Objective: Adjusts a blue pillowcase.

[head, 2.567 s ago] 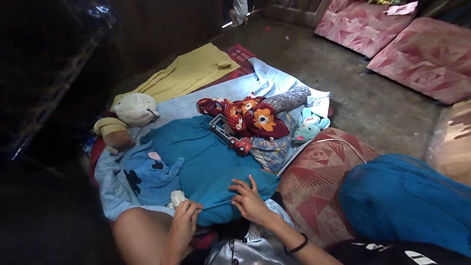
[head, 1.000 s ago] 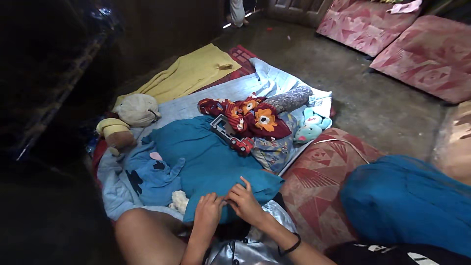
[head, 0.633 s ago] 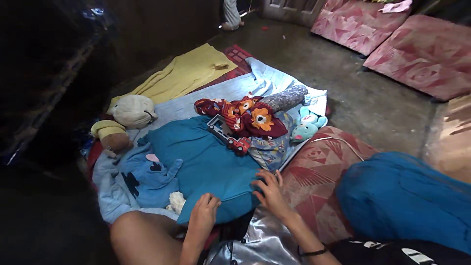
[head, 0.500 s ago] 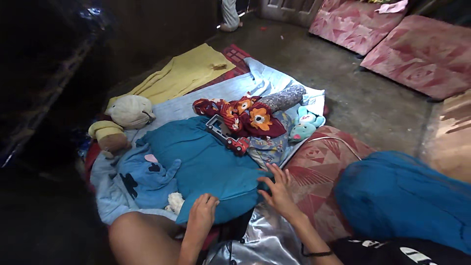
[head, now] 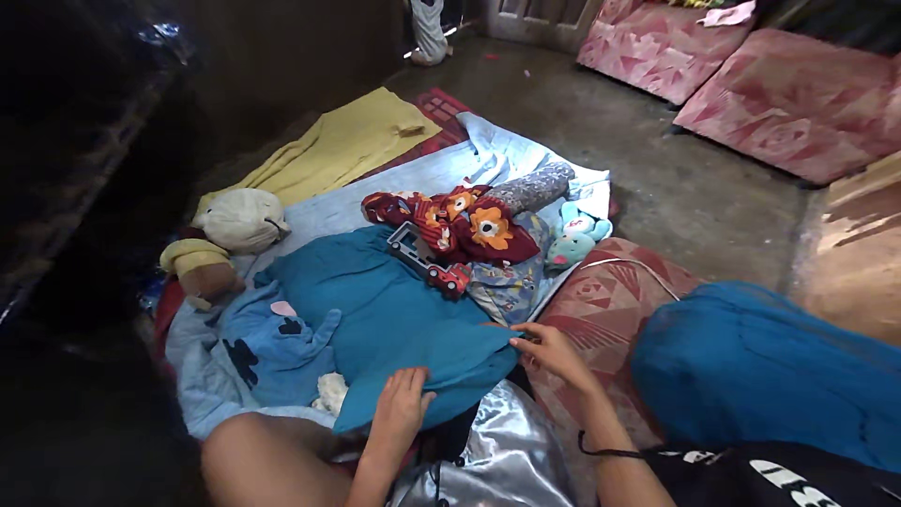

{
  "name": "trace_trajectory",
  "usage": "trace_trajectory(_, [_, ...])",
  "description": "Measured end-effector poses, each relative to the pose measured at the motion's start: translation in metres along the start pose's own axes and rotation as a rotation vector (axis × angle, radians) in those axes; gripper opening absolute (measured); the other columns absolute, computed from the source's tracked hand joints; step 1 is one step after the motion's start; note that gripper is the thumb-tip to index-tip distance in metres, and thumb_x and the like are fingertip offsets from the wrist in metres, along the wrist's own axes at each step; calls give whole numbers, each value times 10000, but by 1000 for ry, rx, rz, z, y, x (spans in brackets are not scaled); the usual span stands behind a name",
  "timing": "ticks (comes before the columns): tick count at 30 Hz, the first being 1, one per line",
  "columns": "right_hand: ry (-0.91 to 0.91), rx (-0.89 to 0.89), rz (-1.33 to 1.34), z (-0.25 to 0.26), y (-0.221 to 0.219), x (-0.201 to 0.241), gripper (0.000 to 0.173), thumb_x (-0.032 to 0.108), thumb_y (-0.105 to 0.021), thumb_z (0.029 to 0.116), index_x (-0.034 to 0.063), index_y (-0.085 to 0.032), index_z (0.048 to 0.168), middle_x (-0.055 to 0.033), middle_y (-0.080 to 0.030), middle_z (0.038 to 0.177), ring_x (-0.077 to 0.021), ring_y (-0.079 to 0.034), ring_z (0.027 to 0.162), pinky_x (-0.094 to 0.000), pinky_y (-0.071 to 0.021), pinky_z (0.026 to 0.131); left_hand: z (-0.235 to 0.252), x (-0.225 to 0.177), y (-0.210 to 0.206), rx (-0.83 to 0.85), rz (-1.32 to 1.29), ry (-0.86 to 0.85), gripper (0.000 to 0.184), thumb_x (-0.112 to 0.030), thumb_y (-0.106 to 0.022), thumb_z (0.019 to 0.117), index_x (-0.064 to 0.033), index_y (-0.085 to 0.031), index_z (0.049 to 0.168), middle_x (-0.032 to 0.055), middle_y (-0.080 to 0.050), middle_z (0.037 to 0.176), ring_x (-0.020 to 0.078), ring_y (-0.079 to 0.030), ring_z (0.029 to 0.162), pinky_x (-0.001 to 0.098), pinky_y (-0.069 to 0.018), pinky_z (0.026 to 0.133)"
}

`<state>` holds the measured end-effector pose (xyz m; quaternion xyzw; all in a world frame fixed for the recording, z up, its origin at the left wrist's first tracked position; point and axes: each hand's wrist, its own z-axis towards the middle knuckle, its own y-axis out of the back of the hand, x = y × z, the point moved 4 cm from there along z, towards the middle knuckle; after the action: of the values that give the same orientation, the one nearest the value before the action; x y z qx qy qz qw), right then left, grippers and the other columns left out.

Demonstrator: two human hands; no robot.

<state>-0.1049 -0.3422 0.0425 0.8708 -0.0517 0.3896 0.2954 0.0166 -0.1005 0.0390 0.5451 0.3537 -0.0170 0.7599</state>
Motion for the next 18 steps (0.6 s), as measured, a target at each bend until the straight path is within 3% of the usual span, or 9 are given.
trace_trajectory(3, [11,0,-19,7,0,4,218,63,-587,1034,-64,-629,1205,-180,-665,1007,-152,-628,678,-311,-552,658,1,3,-8,-32,12,-115,68,32,-685,875,53,-719,929,223,-725,953,411,-726,916,509,-591,801])
trace_trajectory(7, [40,-98,-115,16,1,-1,237,-43,-560,981,-77,-620,1207,-227,-667,986,-270,-671,735,-422,-573,705,0,8,-6,-49,-42,-115,69,46,-660,891,56,-723,917,210,-721,919,376,-730,907,448,-599,828])
trace_trajectory(9, [15,-144,-89,19,-2,-3,234,-65,-541,977,-82,-617,1198,-236,-668,982,-279,-675,726,-426,-573,697,1,9,-4,-63,-89,-93,66,48,-665,884,64,-720,916,209,-723,927,369,-729,917,430,-596,842])
trace_trajectory(13, [88,-156,347,19,-7,-14,156,-139,-530,937,-101,-607,1068,-113,-648,903,-85,-590,553,-236,-534,535,0,14,-1,-87,-137,-31,112,75,-656,884,57,-742,954,223,-721,950,390,-722,931,454,-593,855])
trace_trajectory(16, [157,35,481,16,-2,-21,154,-133,-523,928,-86,-630,1028,-106,-648,1117,-73,-640,739,-226,-563,671,-3,17,1,-49,-110,-12,270,139,-643,851,2,-786,1035,240,-699,941,411,-706,903,483,-593,823])
trace_trajectory(18, [131,67,449,13,3,-20,153,-58,-515,990,-87,-638,1076,-90,-667,1064,-78,-655,748,-246,-579,699,-3,16,2,1,-100,-21,312,177,-647,811,-7,-795,1015,247,-704,954,428,-700,919,502,-585,833])
